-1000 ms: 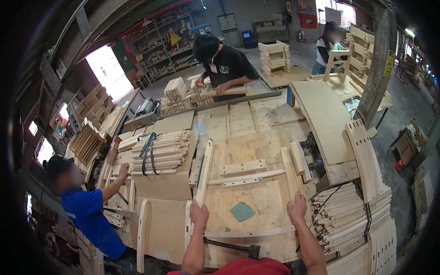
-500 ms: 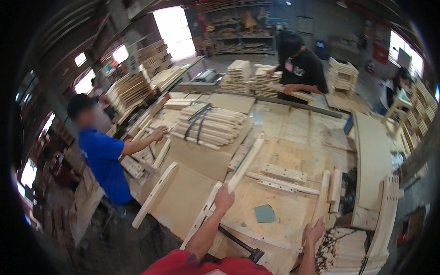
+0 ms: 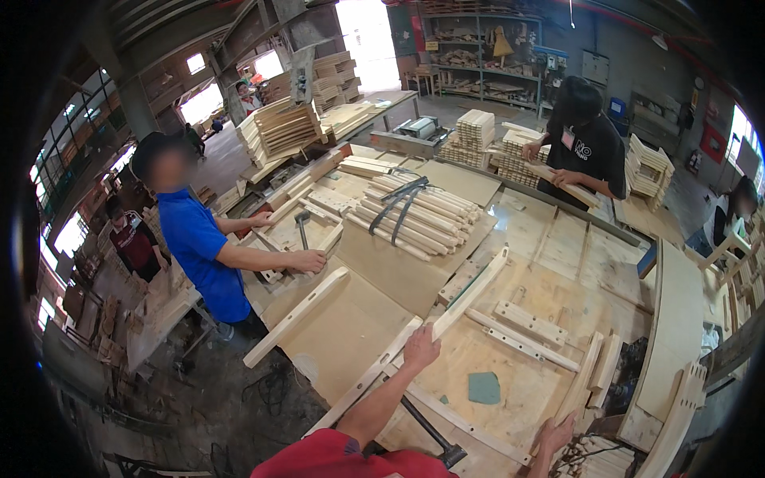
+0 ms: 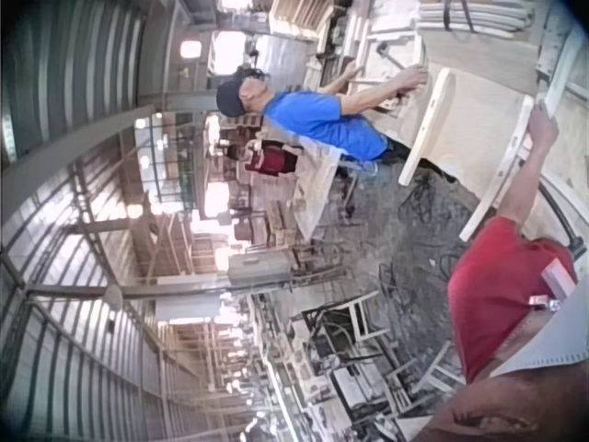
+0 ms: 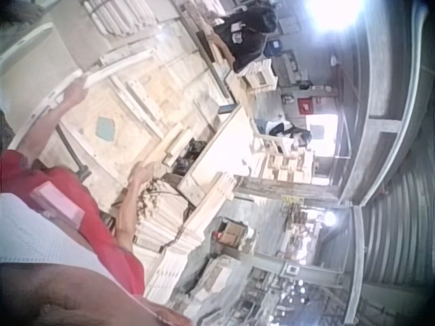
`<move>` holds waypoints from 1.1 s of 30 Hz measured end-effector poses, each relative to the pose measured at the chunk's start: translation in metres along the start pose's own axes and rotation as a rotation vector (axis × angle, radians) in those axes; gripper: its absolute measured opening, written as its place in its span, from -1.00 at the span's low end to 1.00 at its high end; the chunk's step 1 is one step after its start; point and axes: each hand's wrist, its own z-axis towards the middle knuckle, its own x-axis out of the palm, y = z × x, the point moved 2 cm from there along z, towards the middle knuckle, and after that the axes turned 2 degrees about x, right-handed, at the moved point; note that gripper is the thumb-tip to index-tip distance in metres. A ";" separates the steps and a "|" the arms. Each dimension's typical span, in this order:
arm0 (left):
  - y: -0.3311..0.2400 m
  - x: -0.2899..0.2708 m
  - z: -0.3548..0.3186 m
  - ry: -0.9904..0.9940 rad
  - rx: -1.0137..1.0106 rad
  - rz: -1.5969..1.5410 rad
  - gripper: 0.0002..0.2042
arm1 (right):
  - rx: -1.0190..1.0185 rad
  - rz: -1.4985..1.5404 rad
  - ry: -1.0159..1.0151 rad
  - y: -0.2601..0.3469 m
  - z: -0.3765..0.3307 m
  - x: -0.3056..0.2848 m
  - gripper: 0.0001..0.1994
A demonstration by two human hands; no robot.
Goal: The person assembles wooden chair frames on a workbench in a factory setting. They pick up pre-drilled wooden slats and legs, align them into a rectangular frame, and use a hammer to tap the joints together. The person repeatedly constructs these frames and stacks them on the table.
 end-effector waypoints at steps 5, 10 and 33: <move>-0.001 0.000 0.002 -0.002 0.005 -0.005 -0.52 | 0.004 -0.085 -0.006 0.000 0.002 0.000 -0.16; 0.000 0.001 0.001 -0.007 0.023 -0.006 -0.51 | 0.067 -0.106 0.034 0.003 0.002 -0.001 -0.16; -0.004 0.003 0.004 -0.015 0.032 0.053 -0.45 | -0.092 0.081 -0.089 0.000 -0.002 -0.003 -0.20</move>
